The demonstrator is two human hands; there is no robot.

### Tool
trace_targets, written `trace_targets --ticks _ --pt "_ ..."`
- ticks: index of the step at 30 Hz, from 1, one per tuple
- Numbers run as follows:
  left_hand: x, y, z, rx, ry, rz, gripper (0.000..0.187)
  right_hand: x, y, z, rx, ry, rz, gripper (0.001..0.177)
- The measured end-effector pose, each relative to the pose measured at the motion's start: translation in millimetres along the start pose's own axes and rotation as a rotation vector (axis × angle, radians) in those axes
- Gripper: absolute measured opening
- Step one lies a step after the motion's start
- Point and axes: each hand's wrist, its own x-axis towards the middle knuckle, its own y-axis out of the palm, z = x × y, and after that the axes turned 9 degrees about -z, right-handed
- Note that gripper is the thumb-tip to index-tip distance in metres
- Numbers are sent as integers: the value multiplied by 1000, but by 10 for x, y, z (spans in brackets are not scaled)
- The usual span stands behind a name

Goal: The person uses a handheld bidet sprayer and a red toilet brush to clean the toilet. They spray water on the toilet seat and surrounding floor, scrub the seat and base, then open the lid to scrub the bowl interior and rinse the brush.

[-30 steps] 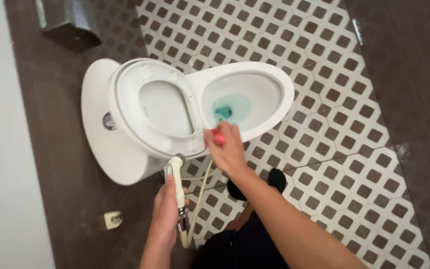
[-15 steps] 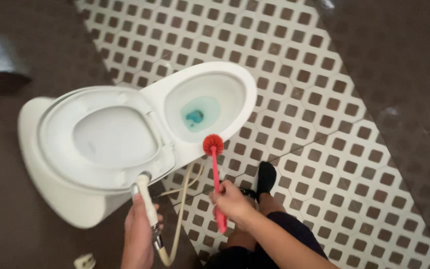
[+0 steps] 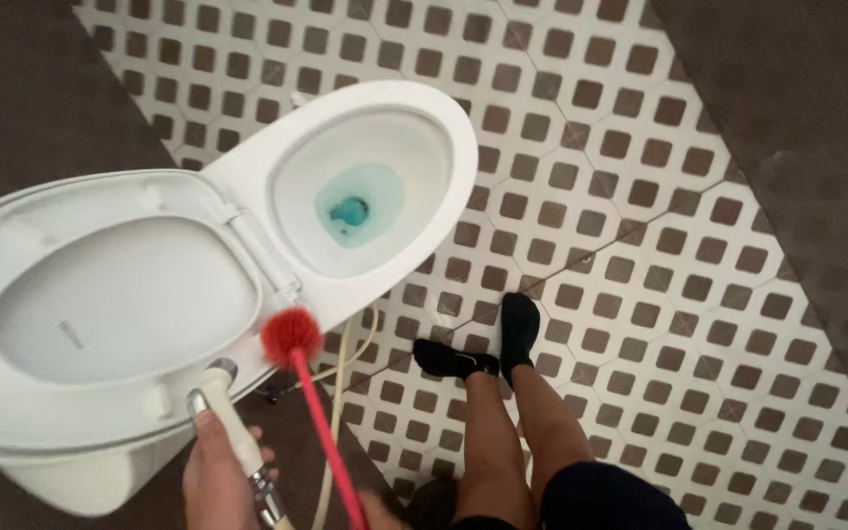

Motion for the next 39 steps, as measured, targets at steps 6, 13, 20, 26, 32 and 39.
trace_targets --ticks 6,13,20,26,32,39 --pt "273 246 57 91 -43 -4 79 597 -159 144 -127 -48 -13 33" --pt "159 495 -208 -84 24 62 60 739 77 463 -220 -77 -47 43" --pt "419 688 -148 -143 -35 -3 57 972 112 489 -267 -16 -34 39" --pt "630 904 204 -29 -91 34 70 1347 -48 -438 -360 -76 -64 42" --pt "600 996 277 -139 -179 143 68 2036 228 287 -252 -31 0 53" --pt "365 947 -164 -81 -148 145 59 1755 71 -587 -615 -665 -114 44"
